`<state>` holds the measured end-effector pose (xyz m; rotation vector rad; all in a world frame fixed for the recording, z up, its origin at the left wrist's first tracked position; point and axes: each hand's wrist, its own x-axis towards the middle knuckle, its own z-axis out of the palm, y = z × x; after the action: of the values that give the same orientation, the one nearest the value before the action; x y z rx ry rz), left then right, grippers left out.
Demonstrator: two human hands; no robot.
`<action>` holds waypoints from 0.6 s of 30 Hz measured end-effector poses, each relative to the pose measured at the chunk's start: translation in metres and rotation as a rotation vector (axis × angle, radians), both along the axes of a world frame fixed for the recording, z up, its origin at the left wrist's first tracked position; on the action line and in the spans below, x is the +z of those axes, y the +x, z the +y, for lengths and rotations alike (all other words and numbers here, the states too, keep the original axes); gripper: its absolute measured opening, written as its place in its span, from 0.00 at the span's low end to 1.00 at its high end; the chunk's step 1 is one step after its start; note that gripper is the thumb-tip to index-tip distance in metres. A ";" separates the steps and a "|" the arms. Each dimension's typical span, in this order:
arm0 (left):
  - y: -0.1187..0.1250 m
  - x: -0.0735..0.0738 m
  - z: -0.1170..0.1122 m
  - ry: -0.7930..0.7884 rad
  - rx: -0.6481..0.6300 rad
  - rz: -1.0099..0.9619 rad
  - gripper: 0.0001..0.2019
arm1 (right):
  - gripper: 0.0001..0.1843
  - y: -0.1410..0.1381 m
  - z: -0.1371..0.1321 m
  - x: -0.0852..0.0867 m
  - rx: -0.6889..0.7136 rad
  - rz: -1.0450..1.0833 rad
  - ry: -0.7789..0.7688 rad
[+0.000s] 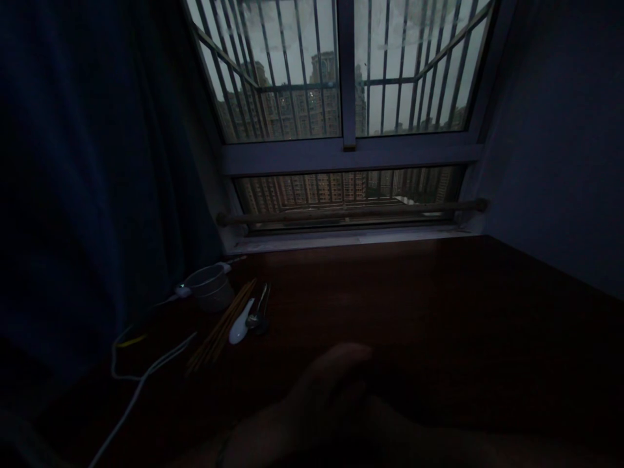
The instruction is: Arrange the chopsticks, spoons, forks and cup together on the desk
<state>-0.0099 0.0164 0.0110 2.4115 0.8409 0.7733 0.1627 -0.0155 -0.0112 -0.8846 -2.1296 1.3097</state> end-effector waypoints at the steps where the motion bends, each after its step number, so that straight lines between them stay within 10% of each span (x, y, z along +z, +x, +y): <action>1: -0.006 0.006 0.010 0.012 0.145 -0.014 0.16 | 0.11 -0.001 0.013 0.005 0.037 0.025 -0.069; 5: -0.048 0.027 0.068 0.096 0.675 0.148 0.13 | 0.06 -0.018 0.072 0.022 -0.118 0.081 -0.405; 10: -0.125 0.030 0.142 -0.084 1.018 0.669 0.14 | 0.06 -0.078 0.144 0.032 -0.215 0.111 -0.421; 18: -0.179 0.023 0.164 -0.387 1.148 0.743 0.12 | 0.11 -0.193 0.223 -0.013 -0.472 -0.177 -0.312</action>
<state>-0.1885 0.1801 0.0343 1.6706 2.4670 -0.0505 -0.0302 0.2075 -0.0240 -1.5718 -1.7021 1.3608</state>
